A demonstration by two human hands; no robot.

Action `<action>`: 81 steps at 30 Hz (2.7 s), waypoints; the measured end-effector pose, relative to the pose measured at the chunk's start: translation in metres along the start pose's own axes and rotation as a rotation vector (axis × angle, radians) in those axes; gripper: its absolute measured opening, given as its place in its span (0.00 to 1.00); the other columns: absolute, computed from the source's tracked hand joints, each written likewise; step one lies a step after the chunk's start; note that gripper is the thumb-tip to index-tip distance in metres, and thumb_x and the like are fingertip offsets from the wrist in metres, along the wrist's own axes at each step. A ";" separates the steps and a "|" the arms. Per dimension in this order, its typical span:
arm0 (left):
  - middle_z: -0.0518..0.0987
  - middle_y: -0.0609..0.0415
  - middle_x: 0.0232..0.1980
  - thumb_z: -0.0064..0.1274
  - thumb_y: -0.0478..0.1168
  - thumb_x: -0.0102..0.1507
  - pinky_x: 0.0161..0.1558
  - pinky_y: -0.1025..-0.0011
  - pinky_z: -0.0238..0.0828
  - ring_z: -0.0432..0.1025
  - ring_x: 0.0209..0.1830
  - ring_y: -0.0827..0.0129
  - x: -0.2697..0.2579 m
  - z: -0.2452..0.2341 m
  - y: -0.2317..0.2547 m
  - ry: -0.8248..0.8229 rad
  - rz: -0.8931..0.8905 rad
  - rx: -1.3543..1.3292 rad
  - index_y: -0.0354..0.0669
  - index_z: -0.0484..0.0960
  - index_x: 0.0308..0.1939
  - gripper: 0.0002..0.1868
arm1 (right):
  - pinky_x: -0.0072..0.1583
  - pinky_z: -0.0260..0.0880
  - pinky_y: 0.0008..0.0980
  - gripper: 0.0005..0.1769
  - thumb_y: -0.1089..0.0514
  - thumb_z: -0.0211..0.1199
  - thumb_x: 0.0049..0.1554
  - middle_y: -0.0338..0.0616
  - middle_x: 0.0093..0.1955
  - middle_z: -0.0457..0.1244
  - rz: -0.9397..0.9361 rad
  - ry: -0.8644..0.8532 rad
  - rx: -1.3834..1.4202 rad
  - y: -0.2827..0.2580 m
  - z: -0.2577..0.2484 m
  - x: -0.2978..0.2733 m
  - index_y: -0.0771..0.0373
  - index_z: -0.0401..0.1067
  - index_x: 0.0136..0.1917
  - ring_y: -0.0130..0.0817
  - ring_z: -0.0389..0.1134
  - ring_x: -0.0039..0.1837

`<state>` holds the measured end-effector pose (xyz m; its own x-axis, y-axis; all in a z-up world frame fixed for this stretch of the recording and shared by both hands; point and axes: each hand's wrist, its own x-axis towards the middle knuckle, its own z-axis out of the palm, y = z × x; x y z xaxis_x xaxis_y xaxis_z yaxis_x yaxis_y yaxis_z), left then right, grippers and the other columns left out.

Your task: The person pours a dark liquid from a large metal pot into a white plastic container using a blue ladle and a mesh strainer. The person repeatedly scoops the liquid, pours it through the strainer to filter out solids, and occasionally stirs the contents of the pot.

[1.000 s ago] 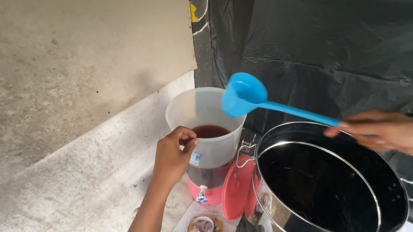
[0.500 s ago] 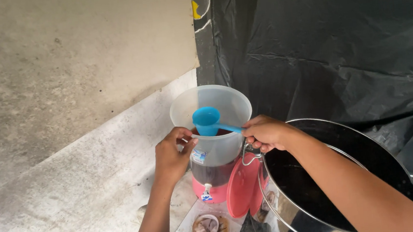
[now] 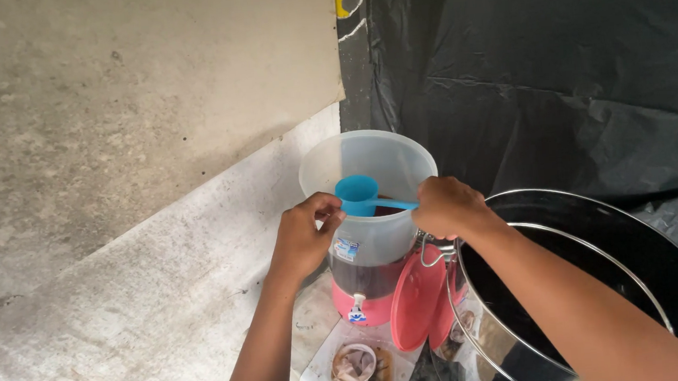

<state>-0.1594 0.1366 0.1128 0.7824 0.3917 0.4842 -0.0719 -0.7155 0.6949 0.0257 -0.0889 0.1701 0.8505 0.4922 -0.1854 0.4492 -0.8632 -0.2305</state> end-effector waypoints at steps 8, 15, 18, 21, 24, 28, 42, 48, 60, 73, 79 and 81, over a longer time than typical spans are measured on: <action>0.97 0.49 0.49 0.71 0.45 0.73 0.62 0.56 0.86 0.92 0.53 0.54 0.004 -0.016 0.014 0.023 0.007 0.021 0.49 0.94 0.55 0.09 | 0.49 0.85 0.64 0.20 0.47 0.71 0.66 0.53 0.51 0.79 -0.017 0.276 -0.305 -0.026 0.040 -0.005 0.60 0.90 0.64 0.56 0.83 0.55; 0.97 0.52 0.45 0.72 0.48 0.72 0.58 0.56 0.86 0.92 0.50 0.57 0.008 -0.022 0.004 0.102 0.086 0.079 0.50 0.92 0.51 0.10 | 0.47 0.73 0.46 0.40 0.29 0.81 0.58 0.48 0.53 0.69 -0.143 0.873 -0.661 -0.040 0.041 -0.047 0.64 0.86 0.66 0.51 0.71 0.60; 0.96 0.51 0.44 0.70 0.47 0.74 0.57 0.57 0.86 0.92 0.49 0.56 -0.013 -0.025 0.007 0.155 0.075 0.044 0.50 0.93 0.50 0.08 | 0.62 0.71 0.51 0.42 0.29 0.84 0.52 0.51 0.66 0.72 -0.300 1.127 -0.675 -0.059 0.036 -0.090 0.60 0.87 0.67 0.56 0.70 0.74; 0.94 0.54 0.38 0.73 0.46 0.73 0.51 0.60 0.86 0.91 0.43 0.57 -0.047 -0.013 -0.014 0.252 0.126 0.015 0.53 0.93 0.47 0.06 | 0.67 0.71 0.53 0.40 0.30 0.84 0.48 0.50 0.70 0.73 -0.470 1.174 -0.656 -0.081 0.057 -0.125 0.55 0.87 0.65 0.54 0.70 0.78; 0.92 0.50 0.36 0.73 0.45 0.73 0.48 0.57 0.86 0.90 0.40 0.52 -0.090 0.006 -0.019 0.249 0.122 -0.024 0.50 0.92 0.46 0.07 | 0.64 0.74 0.58 0.34 0.34 0.82 0.52 0.56 0.70 0.73 -0.650 1.120 -0.417 -0.088 0.121 -0.122 0.59 0.88 0.61 0.59 0.71 0.77; 0.92 0.52 0.47 0.62 0.38 0.74 0.47 0.52 0.79 0.87 0.44 0.49 -0.137 0.040 -0.067 0.199 0.080 0.041 0.48 0.89 0.49 0.02 | 0.61 0.80 0.52 0.15 0.46 0.75 0.61 0.47 0.69 0.71 -0.688 1.013 -0.385 -0.080 0.204 -0.111 0.56 0.84 0.55 0.51 0.72 0.73; 0.86 0.47 0.53 0.66 0.35 0.72 0.54 0.48 0.86 0.86 0.56 0.42 -0.278 0.146 -0.218 -0.215 -0.142 0.291 0.49 0.88 0.60 0.13 | 0.53 0.86 0.53 0.20 0.40 0.74 0.63 0.35 0.62 0.69 -0.453 0.281 -0.051 -0.012 0.433 -0.067 0.42 0.81 0.66 0.46 0.77 0.64; 0.83 0.50 0.65 0.68 0.46 0.73 0.67 0.45 0.83 0.80 0.70 0.47 -0.295 0.172 -0.251 -0.353 -0.353 0.416 0.56 0.82 0.69 0.21 | 0.65 0.85 0.58 0.21 0.42 0.70 0.68 0.38 0.72 0.68 -0.339 0.011 -0.068 -0.014 0.445 -0.062 0.41 0.78 0.73 0.49 0.70 0.78; 0.90 0.41 0.62 0.51 0.55 0.81 0.72 0.38 0.77 0.85 0.69 0.40 -0.323 0.192 -0.292 -0.425 -0.707 0.417 0.51 0.82 0.67 0.18 | 0.73 0.81 0.58 0.21 0.51 0.62 0.74 0.49 0.78 0.66 -0.323 -0.172 -0.026 0.000 0.443 -0.071 0.51 0.79 0.78 0.52 0.65 0.86; 0.97 0.52 0.47 0.55 0.49 0.75 0.60 0.46 0.86 0.90 0.56 0.40 -0.314 0.169 -0.285 -0.268 -0.886 0.175 0.57 0.98 0.43 0.15 | 0.77 0.77 0.69 0.32 0.52 0.69 0.70 0.58 0.83 0.63 -0.249 -0.104 0.230 0.008 0.428 -0.082 0.54 0.67 0.83 0.67 0.69 0.84; 0.97 0.48 0.50 0.57 0.44 0.76 0.59 0.41 0.86 0.89 0.58 0.36 -0.300 0.121 -0.211 -0.206 -0.772 0.134 0.50 0.97 0.48 0.13 | 0.69 0.81 0.62 0.23 0.52 0.68 0.71 0.46 0.64 0.69 -0.265 -0.001 0.358 0.018 0.448 -0.077 0.49 0.64 0.75 0.57 0.78 0.70; 0.97 0.46 0.48 0.59 0.41 0.76 0.56 0.44 0.87 0.90 0.53 0.36 -0.304 0.106 -0.192 -0.169 -0.761 0.132 0.51 0.98 0.47 0.12 | 0.59 0.87 0.56 0.18 0.50 0.68 0.70 0.38 0.58 0.72 -0.316 0.122 0.378 0.024 0.461 -0.076 0.42 0.69 0.71 0.51 0.83 0.58</action>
<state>-0.3175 0.0937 -0.2241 0.6716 0.7153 -0.1935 0.5866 -0.3537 0.7286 -0.1545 -0.0947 -0.2617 0.7252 0.6861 0.0573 0.5784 -0.5620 -0.5914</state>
